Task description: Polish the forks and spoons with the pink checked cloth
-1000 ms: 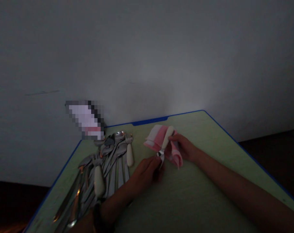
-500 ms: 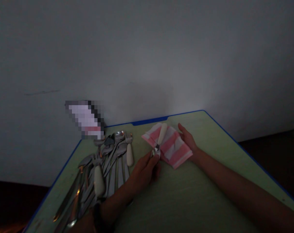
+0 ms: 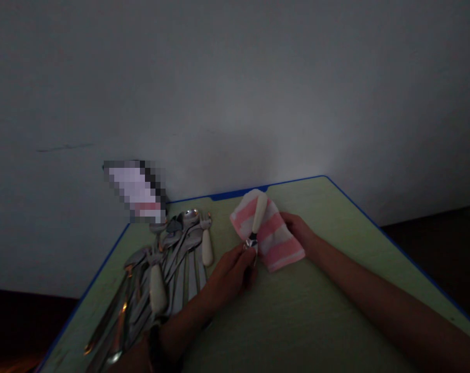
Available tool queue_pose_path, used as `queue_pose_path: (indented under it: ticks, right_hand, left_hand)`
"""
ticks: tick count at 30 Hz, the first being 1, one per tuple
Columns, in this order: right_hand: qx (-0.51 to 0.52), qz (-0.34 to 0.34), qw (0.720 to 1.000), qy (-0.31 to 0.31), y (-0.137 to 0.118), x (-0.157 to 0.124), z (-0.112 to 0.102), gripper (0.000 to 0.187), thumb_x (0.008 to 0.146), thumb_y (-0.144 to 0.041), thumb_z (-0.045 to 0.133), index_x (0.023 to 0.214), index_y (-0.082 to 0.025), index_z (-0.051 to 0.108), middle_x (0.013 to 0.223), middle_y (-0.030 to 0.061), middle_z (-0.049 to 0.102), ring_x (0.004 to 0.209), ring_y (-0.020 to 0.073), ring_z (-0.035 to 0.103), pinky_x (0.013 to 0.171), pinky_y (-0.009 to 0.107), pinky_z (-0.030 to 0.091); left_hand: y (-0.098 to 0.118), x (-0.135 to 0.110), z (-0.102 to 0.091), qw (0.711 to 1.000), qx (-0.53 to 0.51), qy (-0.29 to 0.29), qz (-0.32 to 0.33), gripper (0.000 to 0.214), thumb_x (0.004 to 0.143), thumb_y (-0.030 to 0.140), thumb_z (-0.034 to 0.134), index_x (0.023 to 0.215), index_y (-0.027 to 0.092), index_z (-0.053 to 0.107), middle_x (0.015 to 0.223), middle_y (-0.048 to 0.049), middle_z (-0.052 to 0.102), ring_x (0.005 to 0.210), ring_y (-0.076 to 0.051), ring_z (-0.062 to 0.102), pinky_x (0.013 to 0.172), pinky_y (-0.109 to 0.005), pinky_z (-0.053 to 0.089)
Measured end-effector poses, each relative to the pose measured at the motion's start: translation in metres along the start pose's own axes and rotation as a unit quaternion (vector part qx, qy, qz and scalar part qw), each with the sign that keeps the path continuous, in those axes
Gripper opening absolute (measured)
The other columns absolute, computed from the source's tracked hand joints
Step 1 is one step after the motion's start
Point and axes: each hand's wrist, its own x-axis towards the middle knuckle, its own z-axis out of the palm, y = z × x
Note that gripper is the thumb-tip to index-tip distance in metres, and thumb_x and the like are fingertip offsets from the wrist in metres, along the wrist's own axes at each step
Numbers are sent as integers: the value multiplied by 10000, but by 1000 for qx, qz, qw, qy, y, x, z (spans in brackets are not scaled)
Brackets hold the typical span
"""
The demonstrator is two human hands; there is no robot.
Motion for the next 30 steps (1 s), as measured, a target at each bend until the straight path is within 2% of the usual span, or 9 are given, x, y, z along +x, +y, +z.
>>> queue_pose_path:
  ticks: [4, 8, 11, 13, 20, 26, 30]
  right_hand:
    - [10, -10, 999, -49, 2, -5, 3, 239, 608, -151, 561, 837, -169, 625, 711, 15, 680, 675, 181, 621, 733, 346, 488]
    - [-2, -28, 997, -77, 6, 0, -3, 257, 652, -148, 590, 907, -161, 625, 763, 17, 685, 650, 158, 616, 678, 303, 493]
    - [-17, -44, 997, -68, 10, 3, -8, 216, 671, -141, 621, 884, -171, 638, 757, -1, 680, 635, 130, 612, 626, 245, 482]
    - [-26, -48, 997, -55, 10, 2, -9, 204, 666, -132, 638, 864, -175, 648, 764, -4, 680, 648, 127, 610, 609, 226, 476]
    - [-57, -47, 996, -39, 10, -1, -8, 215, 661, -170, 673, 874, -189, 652, 789, 11, 674, 691, 148, 615, 655, 247, 481]
    - [-51, -21, 997, -45, 13, 5, -13, 256, 668, -228, 689, 920, -215, 646, 811, -1, 679, 690, 146, 627, 686, 287, 484]
    - [-53, 6, 998, -26, 12, 4, -12, 254, 658, -240, 689, 907, -209, 650, 770, 1, 680, 660, 148, 620, 653, 292, 479]
  left_hand:
    - [4, -1, 0, 1000, 9, 0, 3, 370, 902, 477, 337, 734, 183, 487, 472, 62, 488, 371, -90, 394, 387, -203, 303]
    - [6, -1, 0, 1000, 24, 0, -1, 368, 903, 477, 339, 766, 182, 511, 471, 62, 504, 371, -95, 395, 406, -211, 308]
    - [7, -2, 1, 999, 42, 7, 5, 339, 912, 437, 337, 800, 181, 528, 469, 62, 503, 390, -103, 411, 434, -216, 328]
    - [8, -2, 2, 998, 65, 7, 13, 346, 919, 414, 334, 757, 180, 529, 474, 53, 508, 423, -109, 437, 460, -218, 343]
    - [9, -4, 4, 989, 142, 11, 47, 435, 942, 379, 300, 609, 181, 499, 478, 43, 502, 468, -107, 487, 519, -217, 358]
    - [10, -5, 2, 973, 220, -17, 74, 434, 950, 323, 291, 591, 180, 488, 504, 39, 518, 503, -105, 518, 576, -214, 371]
    - [8, -6, 1, 962, 258, -32, 81, 408, 941, 274, 294, 595, 181, 489, 534, 36, 533, 526, -107, 521, 588, -213, 370]
